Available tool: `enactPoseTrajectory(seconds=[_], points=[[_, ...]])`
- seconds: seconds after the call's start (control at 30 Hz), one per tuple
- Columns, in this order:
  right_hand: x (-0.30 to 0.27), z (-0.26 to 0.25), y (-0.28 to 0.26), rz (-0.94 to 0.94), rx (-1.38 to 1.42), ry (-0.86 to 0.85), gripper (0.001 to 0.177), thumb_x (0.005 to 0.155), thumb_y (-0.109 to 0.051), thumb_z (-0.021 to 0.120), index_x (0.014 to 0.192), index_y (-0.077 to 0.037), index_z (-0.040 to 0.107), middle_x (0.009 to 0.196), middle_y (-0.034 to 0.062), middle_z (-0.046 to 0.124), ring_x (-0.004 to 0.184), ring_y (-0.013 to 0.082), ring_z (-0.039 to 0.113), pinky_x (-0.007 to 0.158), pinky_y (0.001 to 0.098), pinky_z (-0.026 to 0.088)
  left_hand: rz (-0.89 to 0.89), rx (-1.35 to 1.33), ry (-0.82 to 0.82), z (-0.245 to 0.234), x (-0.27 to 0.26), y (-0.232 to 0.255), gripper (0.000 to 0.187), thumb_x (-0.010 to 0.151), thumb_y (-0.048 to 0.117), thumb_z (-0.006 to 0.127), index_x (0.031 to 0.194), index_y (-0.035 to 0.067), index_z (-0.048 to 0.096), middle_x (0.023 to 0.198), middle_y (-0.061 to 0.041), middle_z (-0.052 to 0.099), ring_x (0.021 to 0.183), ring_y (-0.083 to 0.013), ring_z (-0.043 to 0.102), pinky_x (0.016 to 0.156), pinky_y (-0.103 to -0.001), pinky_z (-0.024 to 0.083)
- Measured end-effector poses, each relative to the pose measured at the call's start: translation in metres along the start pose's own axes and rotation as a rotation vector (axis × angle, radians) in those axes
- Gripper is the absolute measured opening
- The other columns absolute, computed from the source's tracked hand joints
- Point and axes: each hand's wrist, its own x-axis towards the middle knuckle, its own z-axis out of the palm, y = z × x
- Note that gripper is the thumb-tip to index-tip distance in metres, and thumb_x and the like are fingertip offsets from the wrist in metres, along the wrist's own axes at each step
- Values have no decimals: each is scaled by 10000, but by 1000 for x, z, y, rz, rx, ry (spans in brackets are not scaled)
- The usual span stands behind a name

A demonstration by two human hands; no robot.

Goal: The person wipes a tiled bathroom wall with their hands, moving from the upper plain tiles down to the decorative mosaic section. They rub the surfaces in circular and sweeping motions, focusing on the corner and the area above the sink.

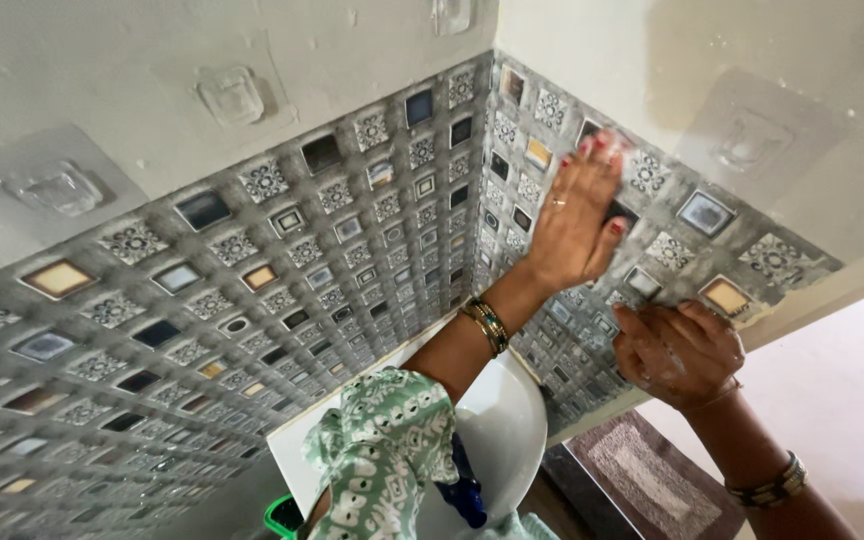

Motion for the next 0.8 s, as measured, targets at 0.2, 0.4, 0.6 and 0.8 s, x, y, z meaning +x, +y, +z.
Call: enactPoseTrajectory(seconds=[0.2, 0.4, 0.6, 0.8], points=[[-3, 0, -2, -15, -21, -22, 294, 828, -47, 668, 1079, -151, 779, 809, 27, 761, 772, 134, 709, 1119, 318, 381, -215, -55, 225, -11, 2, 16, 679, 1158, 450, 121, 1647, -15, 62, 1730, -255, 92, 1612, -370, 83, 1359, -488, 52], [-9, 2, -3, -2, -28, -18, 284, 850, -51, 666, 1095, -153, 768, 805, 24, 764, 766, 132, 701, 1112, 295, 379, -128, -41, 203, -18, 23, 15, 657, 1175, 440, 163, 1647, -12, 106, 1693, -244, 109, 1615, -376, 112, 1373, -466, 90], [-16, 11, 2, -25, -23, 33, 248, 861, -84, 684, 1080, -169, 764, 752, 9, 741, 744, 97, 686, 1121, 311, 387, -39, 15, -50, -2, -25, 21, 691, 1139, 451, 144, 1615, -47, 93, 1713, -232, 74, 1643, -372, 70, 1386, -475, 104], [-16, 8, 3, -24, -34, 18, 237, 857, -87, 692, 1066, -163, 772, 738, 1, 744, 733, 93, 683, 1112, 303, 380, -62, -30, 129, 4, 13, 22, 701, 1138, 487, 91, 1663, 34, -8, 1715, -198, -9, 1620, -339, 23, 1373, -473, 32]])
